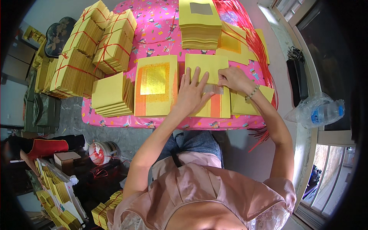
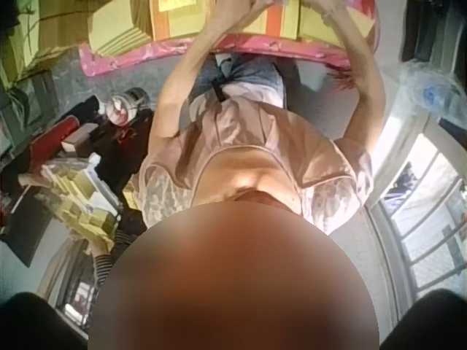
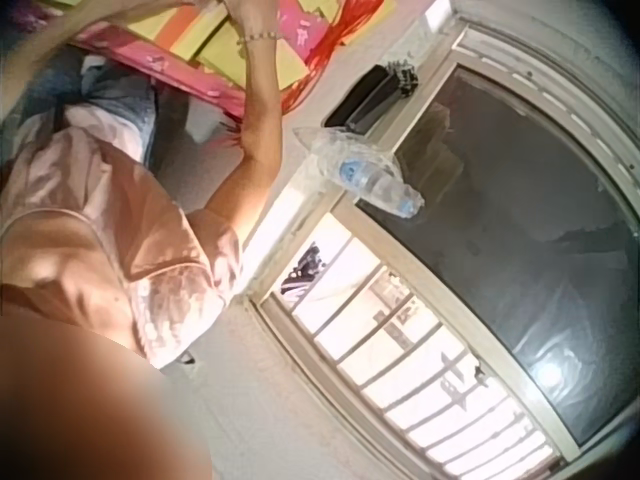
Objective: Organizing and stacking joss paper (gold/silver leaf paper) on a table.
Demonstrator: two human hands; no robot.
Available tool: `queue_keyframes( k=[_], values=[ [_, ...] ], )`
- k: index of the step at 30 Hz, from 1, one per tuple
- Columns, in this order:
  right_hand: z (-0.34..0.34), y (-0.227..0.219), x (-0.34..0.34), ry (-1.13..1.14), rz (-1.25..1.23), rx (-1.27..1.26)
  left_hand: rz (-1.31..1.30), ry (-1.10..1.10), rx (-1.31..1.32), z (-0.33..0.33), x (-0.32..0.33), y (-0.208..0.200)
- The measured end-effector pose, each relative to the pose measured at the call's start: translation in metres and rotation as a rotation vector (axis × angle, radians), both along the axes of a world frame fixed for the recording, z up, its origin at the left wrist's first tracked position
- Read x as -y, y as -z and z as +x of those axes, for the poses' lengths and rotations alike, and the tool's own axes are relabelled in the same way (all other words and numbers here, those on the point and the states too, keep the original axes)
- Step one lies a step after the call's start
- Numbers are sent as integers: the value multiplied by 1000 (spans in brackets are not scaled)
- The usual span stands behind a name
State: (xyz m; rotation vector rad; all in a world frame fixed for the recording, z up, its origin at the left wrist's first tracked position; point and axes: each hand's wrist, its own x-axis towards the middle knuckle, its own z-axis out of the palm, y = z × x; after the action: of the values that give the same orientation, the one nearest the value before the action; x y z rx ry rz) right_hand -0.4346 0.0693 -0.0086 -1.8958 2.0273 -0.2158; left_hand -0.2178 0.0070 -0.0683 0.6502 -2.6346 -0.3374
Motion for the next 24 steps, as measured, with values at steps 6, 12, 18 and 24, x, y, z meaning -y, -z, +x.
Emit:
queue_keyframes(
  k=[6, 12, 18, 24],
  values=[
    [0, -2, 1, 22, 89, -36, -4, 12, 37, -1, 2, 1],
    [6, -10, -11, -114, -221, -97, 71, 21, 77, 1, 6, -8],
    [4, -10, -14, -262, -358, -369, 197, 49, -93, 3, 19, -13],
    [-7, -21, -16, -276, -629, -481, 246, -229, -376, -6, 16, -36]
  ],
)
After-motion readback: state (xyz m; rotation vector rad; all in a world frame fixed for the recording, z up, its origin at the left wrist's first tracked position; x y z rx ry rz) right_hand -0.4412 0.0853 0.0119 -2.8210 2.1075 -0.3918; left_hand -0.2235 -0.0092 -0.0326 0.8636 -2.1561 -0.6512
